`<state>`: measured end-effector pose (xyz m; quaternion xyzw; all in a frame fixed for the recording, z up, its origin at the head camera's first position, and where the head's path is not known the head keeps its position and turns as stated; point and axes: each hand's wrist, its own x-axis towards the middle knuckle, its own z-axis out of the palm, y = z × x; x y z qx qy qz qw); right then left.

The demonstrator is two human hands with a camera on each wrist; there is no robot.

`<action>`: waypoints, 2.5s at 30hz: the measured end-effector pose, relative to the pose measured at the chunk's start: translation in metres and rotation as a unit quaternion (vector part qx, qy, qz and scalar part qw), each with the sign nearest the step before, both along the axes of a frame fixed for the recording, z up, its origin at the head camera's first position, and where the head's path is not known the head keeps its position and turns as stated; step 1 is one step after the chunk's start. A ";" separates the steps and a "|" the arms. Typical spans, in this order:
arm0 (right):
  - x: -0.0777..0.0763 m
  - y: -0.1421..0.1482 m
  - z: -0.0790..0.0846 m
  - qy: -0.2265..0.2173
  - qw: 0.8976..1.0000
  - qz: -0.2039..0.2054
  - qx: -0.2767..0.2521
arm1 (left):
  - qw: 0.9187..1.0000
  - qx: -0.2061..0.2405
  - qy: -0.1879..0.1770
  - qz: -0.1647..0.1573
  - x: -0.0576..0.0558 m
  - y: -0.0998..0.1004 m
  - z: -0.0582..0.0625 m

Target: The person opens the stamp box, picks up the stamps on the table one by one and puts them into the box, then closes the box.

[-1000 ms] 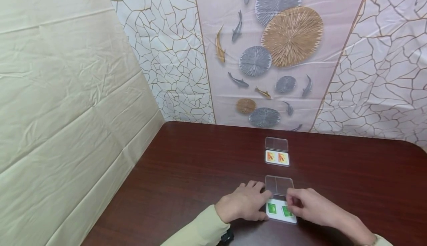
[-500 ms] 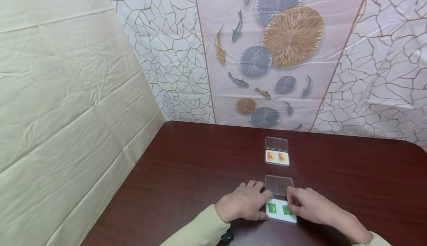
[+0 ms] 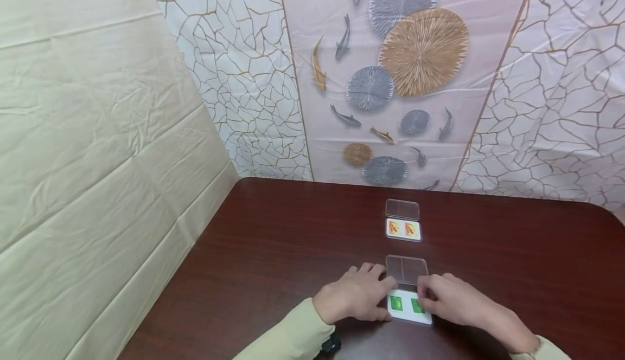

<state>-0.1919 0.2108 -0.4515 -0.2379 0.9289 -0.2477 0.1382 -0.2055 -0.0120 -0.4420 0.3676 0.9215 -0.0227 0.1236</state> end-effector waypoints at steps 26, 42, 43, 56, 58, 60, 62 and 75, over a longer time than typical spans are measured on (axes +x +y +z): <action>-0.016 0.016 0.018 0.022 0.998 0.052 -0.009 | 1.000 -0.021 0.011 0.006 -0.017 0.015 0.029; -0.038 0.021 0.026 0.019 0.999 0.042 0.016 | 0.999 -0.014 0.025 0.030 -0.037 0.030 0.028; -0.040 0.021 0.026 0.019 0.999 0.039 0.021 | 0.999 -0.016 0.024 0.035 -0.038 0.030 0.028; -0.048 0.012 0.024 0.016 0.995 -0.025 0.093 | 0.998 -0.026 0.035 0.046 -0.047 0.036 0.020; -0.048 0.011 0.024 0.013 0.995 -0.028 0.096 | 0.998 -0.026 0.032 0.045 -0.049 0.037 0.018; -0.048 0.011 0.024 0.012 0.995 -0.030 0.097 | 0.998 -0.024 0.029 0.045 -0.050 0.038 0.017; -0.048 0.010 0.023 0.014 0.995 -0.030 0.098 | 0.998 -0.023 0.027 0.044 -0.051 0.039 0.015; -0.045 0.009 0.018 0.028 0.994 -0.029 0.104 | 0.998 -0.017 0.041 0.038 -0.053 0.040 0.009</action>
